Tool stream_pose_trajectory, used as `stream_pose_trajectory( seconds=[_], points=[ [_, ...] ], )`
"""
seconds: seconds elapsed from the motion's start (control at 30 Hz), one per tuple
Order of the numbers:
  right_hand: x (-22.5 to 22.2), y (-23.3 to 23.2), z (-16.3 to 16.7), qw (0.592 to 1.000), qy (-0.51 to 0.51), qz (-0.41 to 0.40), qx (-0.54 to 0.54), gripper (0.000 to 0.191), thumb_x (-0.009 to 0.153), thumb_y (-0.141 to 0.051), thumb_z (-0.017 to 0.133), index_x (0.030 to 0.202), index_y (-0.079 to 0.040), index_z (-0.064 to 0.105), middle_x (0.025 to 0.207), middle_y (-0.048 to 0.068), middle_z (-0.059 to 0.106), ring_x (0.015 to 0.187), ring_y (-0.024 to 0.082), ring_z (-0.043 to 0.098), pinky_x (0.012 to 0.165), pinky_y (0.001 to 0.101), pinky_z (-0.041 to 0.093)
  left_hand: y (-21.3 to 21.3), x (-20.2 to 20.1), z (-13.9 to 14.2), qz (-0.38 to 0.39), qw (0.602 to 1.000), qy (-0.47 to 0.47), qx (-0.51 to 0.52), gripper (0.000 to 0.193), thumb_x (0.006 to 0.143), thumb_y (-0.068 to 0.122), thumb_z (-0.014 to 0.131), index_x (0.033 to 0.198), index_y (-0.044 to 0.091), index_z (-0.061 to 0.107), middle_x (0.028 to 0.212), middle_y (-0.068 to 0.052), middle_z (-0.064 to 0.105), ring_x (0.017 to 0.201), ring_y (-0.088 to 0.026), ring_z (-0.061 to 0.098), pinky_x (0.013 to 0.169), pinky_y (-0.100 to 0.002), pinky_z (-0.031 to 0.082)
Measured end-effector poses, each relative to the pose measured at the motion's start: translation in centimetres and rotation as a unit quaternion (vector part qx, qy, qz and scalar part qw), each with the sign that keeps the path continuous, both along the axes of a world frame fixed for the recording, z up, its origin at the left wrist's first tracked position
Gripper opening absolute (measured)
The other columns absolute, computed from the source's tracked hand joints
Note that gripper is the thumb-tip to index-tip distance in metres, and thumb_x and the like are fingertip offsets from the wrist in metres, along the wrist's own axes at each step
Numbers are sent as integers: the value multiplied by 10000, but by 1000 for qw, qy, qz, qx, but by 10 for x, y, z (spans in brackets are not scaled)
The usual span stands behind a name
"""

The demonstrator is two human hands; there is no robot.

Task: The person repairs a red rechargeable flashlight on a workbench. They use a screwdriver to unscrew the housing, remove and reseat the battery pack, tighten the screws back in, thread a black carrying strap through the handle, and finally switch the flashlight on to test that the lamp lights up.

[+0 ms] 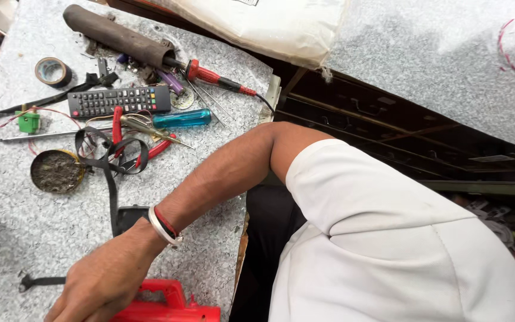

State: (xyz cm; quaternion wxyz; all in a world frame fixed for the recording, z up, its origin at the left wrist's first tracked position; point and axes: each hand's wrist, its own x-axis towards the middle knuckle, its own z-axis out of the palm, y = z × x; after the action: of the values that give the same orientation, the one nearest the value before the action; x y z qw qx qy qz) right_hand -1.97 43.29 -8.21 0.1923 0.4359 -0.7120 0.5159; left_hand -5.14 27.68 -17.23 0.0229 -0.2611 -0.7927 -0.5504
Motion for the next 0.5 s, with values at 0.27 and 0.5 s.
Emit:
stream_pose_trajectory(
  seconds=[0.27,0.5],
  points=[
    [50,9,18,996,-43,-40,72,533,1016,-245,641,1493,-192,411,1166,61,644,1063,274,701,845,389,604,-86,34,28,-66,996,-40,-41,560,904,231,753,1358,-43,573,1196,-147,631,1152,-207,612,1025,-388,499],
    [75,23,28,994,-97,32,46,505,1014,-108,647,1472,-237,477,1150,53,731,940,278,736,778,402,600,-85,57,67,-170,945,-274,-47,735,812,338,847,1376,-26,547,1234,-98,648,1132,-183,634,953,-349,525]
  ],
)
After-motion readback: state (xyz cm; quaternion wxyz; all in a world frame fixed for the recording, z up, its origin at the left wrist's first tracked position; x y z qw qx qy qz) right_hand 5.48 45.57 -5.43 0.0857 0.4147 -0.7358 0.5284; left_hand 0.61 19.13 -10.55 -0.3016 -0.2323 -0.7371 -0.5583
